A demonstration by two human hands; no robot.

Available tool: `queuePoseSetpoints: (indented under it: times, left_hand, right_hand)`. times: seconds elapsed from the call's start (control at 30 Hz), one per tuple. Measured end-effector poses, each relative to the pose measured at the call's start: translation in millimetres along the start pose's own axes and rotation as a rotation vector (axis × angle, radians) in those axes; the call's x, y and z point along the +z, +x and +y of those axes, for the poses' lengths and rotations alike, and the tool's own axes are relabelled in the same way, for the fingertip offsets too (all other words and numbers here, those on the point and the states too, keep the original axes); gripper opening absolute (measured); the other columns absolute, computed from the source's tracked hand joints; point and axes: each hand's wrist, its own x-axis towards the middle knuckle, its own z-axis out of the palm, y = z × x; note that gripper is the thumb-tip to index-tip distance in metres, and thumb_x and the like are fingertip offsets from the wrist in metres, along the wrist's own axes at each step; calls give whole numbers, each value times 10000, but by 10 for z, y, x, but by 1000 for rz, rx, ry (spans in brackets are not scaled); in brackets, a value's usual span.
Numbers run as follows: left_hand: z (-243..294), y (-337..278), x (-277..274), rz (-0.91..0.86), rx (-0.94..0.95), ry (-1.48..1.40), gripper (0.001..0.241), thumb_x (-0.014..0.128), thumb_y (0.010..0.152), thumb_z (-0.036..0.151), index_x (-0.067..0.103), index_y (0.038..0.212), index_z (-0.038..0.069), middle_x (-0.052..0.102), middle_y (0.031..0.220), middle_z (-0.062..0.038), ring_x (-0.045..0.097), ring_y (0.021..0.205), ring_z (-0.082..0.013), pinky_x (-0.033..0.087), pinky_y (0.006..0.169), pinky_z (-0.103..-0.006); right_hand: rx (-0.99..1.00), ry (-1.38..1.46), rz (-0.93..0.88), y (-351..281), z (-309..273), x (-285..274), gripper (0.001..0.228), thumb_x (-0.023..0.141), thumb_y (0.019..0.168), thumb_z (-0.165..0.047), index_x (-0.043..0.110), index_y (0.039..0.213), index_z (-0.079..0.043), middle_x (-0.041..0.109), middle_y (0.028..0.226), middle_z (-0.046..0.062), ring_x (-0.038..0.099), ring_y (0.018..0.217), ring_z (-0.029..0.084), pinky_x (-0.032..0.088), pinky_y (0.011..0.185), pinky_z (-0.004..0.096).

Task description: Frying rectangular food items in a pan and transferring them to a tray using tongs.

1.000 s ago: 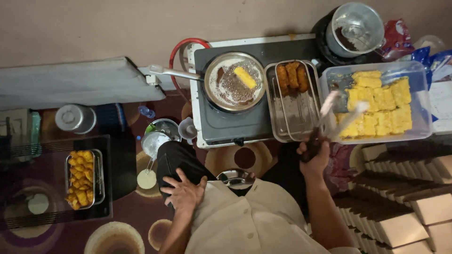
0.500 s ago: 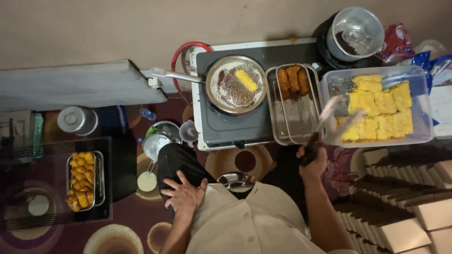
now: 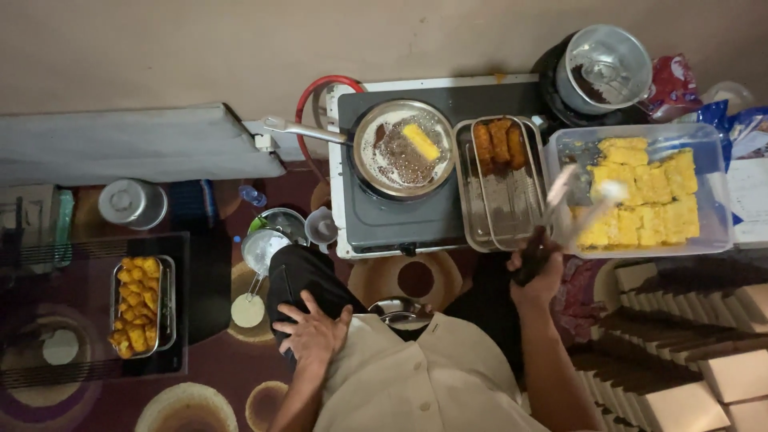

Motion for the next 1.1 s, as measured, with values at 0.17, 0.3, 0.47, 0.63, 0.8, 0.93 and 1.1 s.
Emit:
queuePoseSetpoints:
  times: [0.17,0.3,0.47,0.63,0.8,0.93,1.1]
  left_hand:
    - [29,-36,-90,-5,9,-86,1120,487,807,863,74,1648,251,28,1700,-262,158,1492,-563,415,977,-761]
    - [-11,32,41,-18,-20,9,1138,422,810,901,24,1661,259,6,1703,-259,146,1498,-566,442,974,-729]
    - [-8,-24,-59,-59,-30,2,1141,433,817,903,11,1662,263,-12,1710,-242,135,1503,-557,422,1002,-724]
    - [27,-11,-71,-37,1,-61,1123,469,831,862,32,1660,242,-18,1709,-266,117,1510,-579,403,1008,-754]
    - [36,16,-59,-27,5,-8,1142,416,821,916,13,1660,254,21,1704,-253,154,1495,-573,427,996,-734]
    - [-28,56,66,41,7,9,1144,423,803,923,50,1658,263,62,1704,-259,192,1492,-573,464,934,-739]
    - [-77,23,31,-13,18,-28,1131,394,838,912,-7,1665,253,-2,1710,-257,146,1498,-574,418,997,-733]
  right_hand:
    - [-172,-14,-187,113,161,-203,481,484,981,-555,621,1126,-117,609,828,77,529,585,192,417,537,312]
    - [-179,-29,-206,13,186,-242,580,500,977,-571,579,1401,-183,562,876,79,503,619,176,404,572,312]
    - [-131,-113,-32,-184,40,45,398,444,1025,-479,556,966,-102,528,738,73,486,565,187,392,545,321]
    - [-273,-850,-114,-322,-294,627,103,586,947,-131,621,876,-66,537,585,50,505,557,140,431,599,273]
    - [-236,-2042,-363,-445,-801,1912,493,523,996,-483,527,1421,-234,692,1254,105,650,1131,331,471,993,515]
    - [-340,-2282,-488,-239,-686,2257,575,399,1023,-615,504,1387,-182,708,1144,136,685,1019,370,535,827,507]
    - [-468,-2320,-535,129,-420,2291,423,534,1016,-568,588,1138,-167,692,887,80,677,819,301,521,737,456]
